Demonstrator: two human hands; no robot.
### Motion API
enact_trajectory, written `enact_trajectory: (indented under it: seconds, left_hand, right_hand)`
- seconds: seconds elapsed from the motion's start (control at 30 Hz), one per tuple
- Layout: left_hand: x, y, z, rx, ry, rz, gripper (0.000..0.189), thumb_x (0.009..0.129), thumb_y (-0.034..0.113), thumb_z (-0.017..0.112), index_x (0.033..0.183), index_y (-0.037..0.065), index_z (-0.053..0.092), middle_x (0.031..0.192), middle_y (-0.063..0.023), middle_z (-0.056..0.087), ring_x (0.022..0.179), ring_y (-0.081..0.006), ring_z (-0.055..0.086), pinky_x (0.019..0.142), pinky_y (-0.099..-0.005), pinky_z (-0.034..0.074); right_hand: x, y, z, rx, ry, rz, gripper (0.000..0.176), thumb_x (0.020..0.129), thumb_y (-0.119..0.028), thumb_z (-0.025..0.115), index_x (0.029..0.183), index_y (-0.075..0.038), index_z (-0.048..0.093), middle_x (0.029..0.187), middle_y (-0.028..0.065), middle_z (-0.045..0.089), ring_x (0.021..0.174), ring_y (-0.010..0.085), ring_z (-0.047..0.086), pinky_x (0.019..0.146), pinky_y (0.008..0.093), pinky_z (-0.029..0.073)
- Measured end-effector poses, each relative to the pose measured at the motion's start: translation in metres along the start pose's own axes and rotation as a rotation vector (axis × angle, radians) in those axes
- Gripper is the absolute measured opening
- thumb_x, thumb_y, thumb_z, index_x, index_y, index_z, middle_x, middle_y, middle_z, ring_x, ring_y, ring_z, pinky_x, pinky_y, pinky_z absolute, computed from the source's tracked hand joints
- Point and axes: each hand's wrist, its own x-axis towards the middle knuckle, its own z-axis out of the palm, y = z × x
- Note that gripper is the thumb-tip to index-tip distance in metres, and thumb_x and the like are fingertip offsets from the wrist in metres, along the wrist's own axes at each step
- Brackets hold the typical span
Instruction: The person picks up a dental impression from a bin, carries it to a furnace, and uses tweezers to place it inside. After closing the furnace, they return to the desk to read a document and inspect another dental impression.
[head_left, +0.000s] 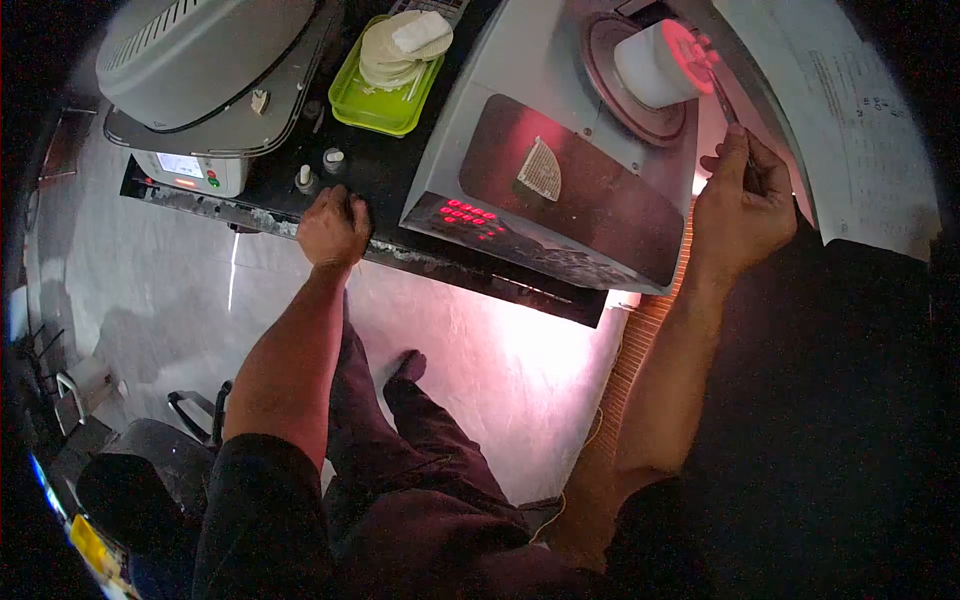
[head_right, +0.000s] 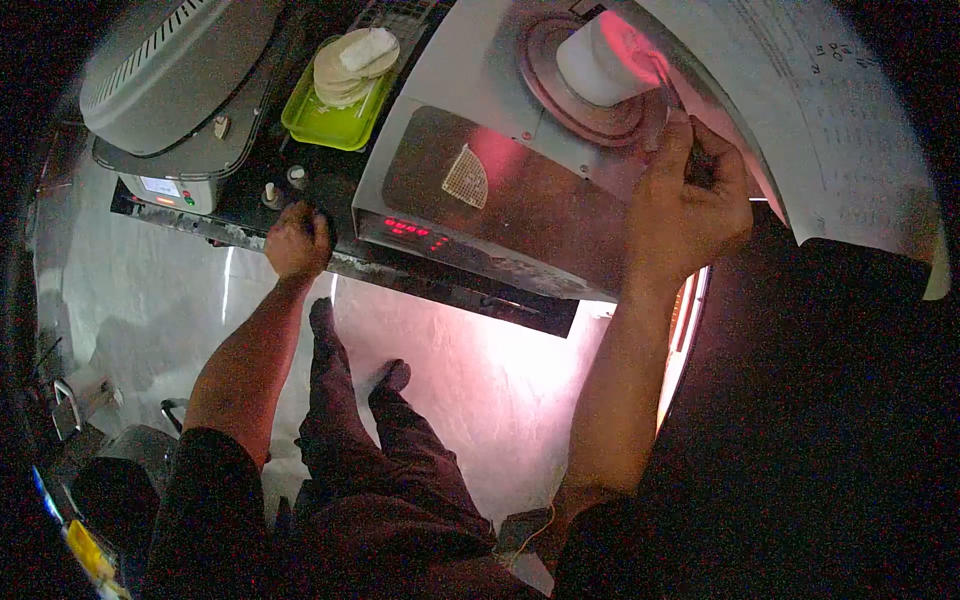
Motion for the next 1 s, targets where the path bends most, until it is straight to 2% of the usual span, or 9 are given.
enact_trajectory:
  seconds: [0.37,0.43,0.53,0.63,0.77,1.0]
  left_hand:
    - [-0.001,0.001,0.0,-0.002,0.02,-0.015,0.022,0.089,0.031,0.059,0.085,0.009,0.061,0.087,-0.0116,0.064,0.078,-0.0383,0.066,0.069,-0.0492,0.053]
    - [-0.002,0.0,0.001,-0.001,0.014,-0.014,0.021,0.089,0.031,0.059,0.086,0.01,0.061,0.086,-0.0112,0.064,0.077,-0.0382,0.066,0.069,-0.0493,0.053]
    - [-0.001,0.0,-0.002,-0.018,-0.034,-0.042,0.027,0.09,0.035,0.061,0.093,0.008,0.065,0.089,-0.0171,0.067,0.081,-0.0403,0.067,0.073,-0.0513,0.053]
    - [-0.001,-0.001,0.001,0.024,0.01,-0.004,0.022,0.089,0.031,0.059,0.086,0.01,0.062,0.087,-0.0114,0.065,0.078,-0.0381,0.067,0.069,-0.0493,0.053]
    - [-0.002,0.0,-0.001,-0.005,0.038,-0.001,0.022,0.089,0.031,0.059,0.085,0.009,0.061,0.086,-0.012,0.065,0.078,-0.0376,0.067,0.069,-0.049,0.053]
    - [0.0,0.0,0.0,0.005,0.007,-0.003,0.022,0.089,0.03,0.058,0.085,0.009,0.061,0.086,-0.0121,0.065,0.079,-0.0368,0.066,0.069,-0.0484,0.053]
  right_hand:
    - [0.002,0.009,0.001,-0.042,0.016,-0.105,0.02,0.087,-0.015,0.077,0.091,0.004,0.073,0.081,0.0105,0.074,0.069,0.0153,0.068,0.067,0.0305,0.054]
    - [-0.001,0.0,-0.001,-0.027,-0.012,-0.035,0.02,0.088,-0.015,0.077,0.09,0.005,0.073,0.08,0.0107,0.074,0.067,0.0149,0.067,0.068,0.0303,0.054]
    - [-0.002,-0.006,-0.001,0.014,-0.025,-0.008,0.022,0.089,-0.016,0.076,0.09,0.005,0.072,0.078,0.0111,0.073,0.064,0.0144,0.066,0.067,0.0298,0.055]
    - [-0.002,-0.008,0.002,0.046,0.005,0.012,0.022,0.09,-0.016,0.075,0.092,0.005,0.072,0.076,0.0112,0.072,0.063,0.0139,0.066,0.063,0.0292,0.056]
    - [-0.001,-0.005,0.001,0.011,0.002,0.003,0.021,0.09,-0.014,0.075,0.094,0.006,0.071,0.077,0.011,0.072,0.064,0.0141,0.066,0.059,0.0286,0.058]
    - [-0.001,-0.007,0.003,0.092,0.009,0.007,0.022,0.09,-0.014,0.075,0.095,0.007,0.071,0.08,0.0116,0.072,0.065,0.0158,0.068,0.06,0.0282,0.058]
